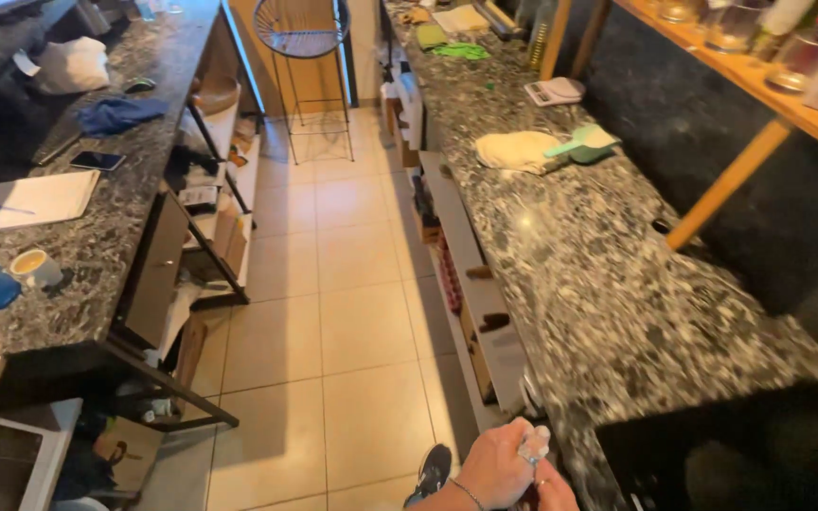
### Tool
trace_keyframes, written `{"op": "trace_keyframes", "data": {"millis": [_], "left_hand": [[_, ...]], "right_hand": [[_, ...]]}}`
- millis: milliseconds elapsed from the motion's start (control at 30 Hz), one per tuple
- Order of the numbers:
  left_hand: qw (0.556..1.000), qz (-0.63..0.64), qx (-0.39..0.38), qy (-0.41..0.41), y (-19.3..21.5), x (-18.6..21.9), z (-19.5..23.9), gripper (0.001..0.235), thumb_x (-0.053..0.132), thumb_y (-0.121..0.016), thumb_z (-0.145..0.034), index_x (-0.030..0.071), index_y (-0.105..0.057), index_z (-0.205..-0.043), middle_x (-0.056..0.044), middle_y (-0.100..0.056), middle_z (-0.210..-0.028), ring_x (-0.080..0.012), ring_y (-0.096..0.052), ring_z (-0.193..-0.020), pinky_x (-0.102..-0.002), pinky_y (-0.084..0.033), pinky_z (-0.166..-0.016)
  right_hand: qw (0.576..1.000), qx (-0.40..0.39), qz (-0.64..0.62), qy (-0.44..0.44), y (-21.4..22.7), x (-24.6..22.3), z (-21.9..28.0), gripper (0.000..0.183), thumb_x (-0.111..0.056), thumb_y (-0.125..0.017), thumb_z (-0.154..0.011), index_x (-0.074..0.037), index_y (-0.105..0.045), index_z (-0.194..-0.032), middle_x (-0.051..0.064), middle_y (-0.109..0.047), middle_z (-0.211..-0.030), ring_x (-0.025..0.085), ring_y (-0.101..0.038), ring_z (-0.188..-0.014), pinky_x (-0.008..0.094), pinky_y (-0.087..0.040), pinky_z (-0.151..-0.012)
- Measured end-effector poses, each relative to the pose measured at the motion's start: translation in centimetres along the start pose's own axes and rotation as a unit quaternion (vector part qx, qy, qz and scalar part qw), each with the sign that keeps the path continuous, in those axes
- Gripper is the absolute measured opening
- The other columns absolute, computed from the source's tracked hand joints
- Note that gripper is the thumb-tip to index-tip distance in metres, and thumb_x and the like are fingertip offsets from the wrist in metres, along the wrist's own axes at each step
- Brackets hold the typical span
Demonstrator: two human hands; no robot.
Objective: The person kneads a ball of dough in a glass bowl, then transfers it to a floured countertop. They sprinkle more flour from a scoop onto the dough and continue kneading by hand, eventually dividing the dough into two separate pieces.
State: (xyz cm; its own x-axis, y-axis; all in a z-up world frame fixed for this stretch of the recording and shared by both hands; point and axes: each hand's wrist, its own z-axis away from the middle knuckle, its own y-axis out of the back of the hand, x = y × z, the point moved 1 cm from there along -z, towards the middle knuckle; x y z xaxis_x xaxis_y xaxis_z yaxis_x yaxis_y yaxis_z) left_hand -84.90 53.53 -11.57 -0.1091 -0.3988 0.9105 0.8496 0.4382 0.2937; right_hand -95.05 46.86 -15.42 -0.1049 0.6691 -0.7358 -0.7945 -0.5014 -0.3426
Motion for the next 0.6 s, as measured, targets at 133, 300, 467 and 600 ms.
{"op": "trace_keyframes", "data": {"millis": [133, 300, 467, 600], "left_hand": [[0.991, -0.087, 0.096, -0.036, 10.9, 3.4, -11.7, 0.049, 0.047, -0.041, -0.112, 0.011, -0.032, -0.08, -0.009, -0.035, -0.071, -0.0296, -0.037, -0.062, -0.046, -0.028, -0.063], [0.983, -0.11, 0.14, -0.052, 23.4, 9.2, -23.8, 0.034, 0.041, -0.053, -0.085, 0.009, -0.041, -0.087, -0.018, -0.06, -0.089, -0.0465, -0.059, -0.084, -0.053, -0.042, -0.074], [0.996, -0.062, 0.067, -0.02, 35.2, 12.5, -34.6, 0.044, 0.044, -0.045, -0.085, 0.006, -0.049, -0.106, -0.026, -0.061, -0.105, -0.0462, -0.059, -0.096, -0.05, -0.043, -0.078], [0.982, -0.016, 0.168, -0.085, 40.3, 6.2, -51.0, 0.032, 0.046, -0.053, -0.097, 0.014, -0.059, -0.1, -0.023, -0.07, -0.1, -0.0464, -0.064, -0.097, -0.051, -0.047, -0.08]], "right_hand": [[0.987, -0.116, -0.096, 0.058, -5.1, -1.9, -20.6, 0.048, 0.011, -0.044, -0.093, 0.007, -0.056, -0.139, 0.026, -0.065, -0.125, 0.03, -0.06, -0.111, 0.039, -0.045, -0.098], [0.873, -0.011, 0.447, 0.197, -14.0, -13.2, -35.9, 0.064, -0.047, -0.053, -0.082, -0.019, -0.071, -0.137, 0.005, -0.076, -0.126, 0.016, -0.058, -0.124, 0.037, -0.043, -0.105], [0.913, -0.094, 0.334, 0.212, -18.6, -17.0, -55.9, 0.056, -0.024, -0.049, -0.086, -0.01, -0.057, -0.14, 0.02, -0.065, -0.133, 0.038, -0.062, -0.121, 0.049, -0.047, -0.099], [0.977, -0.135, -0.084, 0.14, -25.9, -23.2, -54.1, 0.014, -0.008, -0.061, -0.097, -0.005, -0.058, -0.11, 0.009, -0.06, -0.088, 0.014, -0.06, -0.082, 0.031, -0.05, -0.084]]}}
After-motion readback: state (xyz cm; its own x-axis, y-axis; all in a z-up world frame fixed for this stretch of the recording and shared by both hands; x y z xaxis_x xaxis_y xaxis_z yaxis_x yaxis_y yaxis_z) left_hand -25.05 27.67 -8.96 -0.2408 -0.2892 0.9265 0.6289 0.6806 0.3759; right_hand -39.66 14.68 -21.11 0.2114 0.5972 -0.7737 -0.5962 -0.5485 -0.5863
